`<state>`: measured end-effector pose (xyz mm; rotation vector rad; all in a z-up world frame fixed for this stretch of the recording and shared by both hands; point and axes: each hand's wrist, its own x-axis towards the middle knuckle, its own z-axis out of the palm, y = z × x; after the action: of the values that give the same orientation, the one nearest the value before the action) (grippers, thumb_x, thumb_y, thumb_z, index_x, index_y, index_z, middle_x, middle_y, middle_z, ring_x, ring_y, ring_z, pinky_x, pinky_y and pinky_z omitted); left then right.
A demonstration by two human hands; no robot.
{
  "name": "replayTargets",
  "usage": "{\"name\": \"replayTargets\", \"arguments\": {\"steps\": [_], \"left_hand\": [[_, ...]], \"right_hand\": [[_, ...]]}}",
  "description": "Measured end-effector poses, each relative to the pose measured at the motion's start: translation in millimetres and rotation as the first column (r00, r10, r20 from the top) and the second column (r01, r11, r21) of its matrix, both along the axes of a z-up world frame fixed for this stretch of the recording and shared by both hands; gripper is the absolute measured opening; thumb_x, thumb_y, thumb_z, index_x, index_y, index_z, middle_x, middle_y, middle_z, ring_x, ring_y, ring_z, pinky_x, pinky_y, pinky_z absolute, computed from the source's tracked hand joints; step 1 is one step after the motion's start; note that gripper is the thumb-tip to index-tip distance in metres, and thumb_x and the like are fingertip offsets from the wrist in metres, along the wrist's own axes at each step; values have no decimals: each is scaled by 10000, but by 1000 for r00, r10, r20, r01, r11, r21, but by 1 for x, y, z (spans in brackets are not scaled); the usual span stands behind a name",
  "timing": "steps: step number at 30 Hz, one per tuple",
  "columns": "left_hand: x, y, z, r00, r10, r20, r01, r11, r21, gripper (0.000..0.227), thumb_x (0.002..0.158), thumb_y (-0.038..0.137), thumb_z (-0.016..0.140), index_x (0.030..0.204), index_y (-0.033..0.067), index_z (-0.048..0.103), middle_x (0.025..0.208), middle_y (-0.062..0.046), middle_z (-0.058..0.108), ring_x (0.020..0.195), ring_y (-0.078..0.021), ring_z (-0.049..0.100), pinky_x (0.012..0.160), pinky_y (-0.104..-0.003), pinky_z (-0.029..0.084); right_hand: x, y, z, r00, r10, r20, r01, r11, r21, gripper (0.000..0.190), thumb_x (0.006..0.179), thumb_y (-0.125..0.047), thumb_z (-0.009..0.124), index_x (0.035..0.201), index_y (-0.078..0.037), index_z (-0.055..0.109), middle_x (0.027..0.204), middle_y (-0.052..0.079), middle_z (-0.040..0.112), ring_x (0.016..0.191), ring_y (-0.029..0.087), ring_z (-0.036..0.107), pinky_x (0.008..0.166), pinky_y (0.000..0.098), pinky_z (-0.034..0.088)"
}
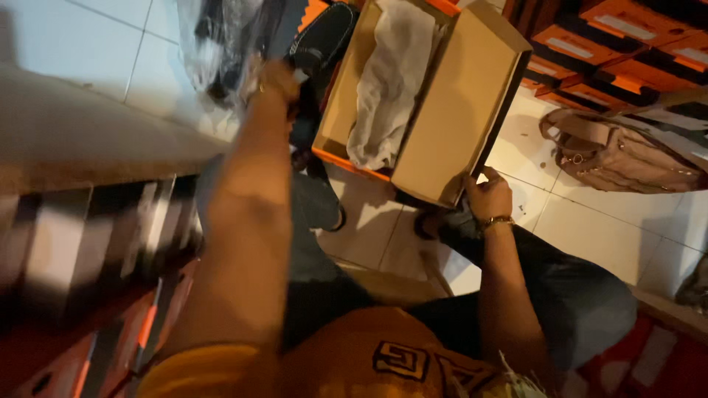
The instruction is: The person takes shoes out of boxes, wipes them with a cloth, and places them back into the boxes or onto a stack.
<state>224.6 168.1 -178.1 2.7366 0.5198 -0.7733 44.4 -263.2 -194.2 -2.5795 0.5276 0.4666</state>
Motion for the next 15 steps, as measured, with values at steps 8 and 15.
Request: {"name": "replayTargets", "arguments": {"steps": [8,15], "left_hand": [[-14,-5,-38,882,154,-446,-125,988,93,790,1017,372,599,1642,223,139,1703,-134,18,1530,-507,102,1104,-778,246],[12,13,3,993,-103,-53,103,995,2,426,918,291,569,1224,26,702,1254,-199,690,1181,-380,651,937,-419,538]], "right_hand": [[1,12,7,988,-77,-130,79,997,12,331,896,-476,629,905,-146,599,680,103,723,746,351,701,733,440,492],[3,12,7,995,-36,-89,38,999,21,374,903,-501,653,983,-137,622,658,112,707,779,348,704,747,443,487]]}}
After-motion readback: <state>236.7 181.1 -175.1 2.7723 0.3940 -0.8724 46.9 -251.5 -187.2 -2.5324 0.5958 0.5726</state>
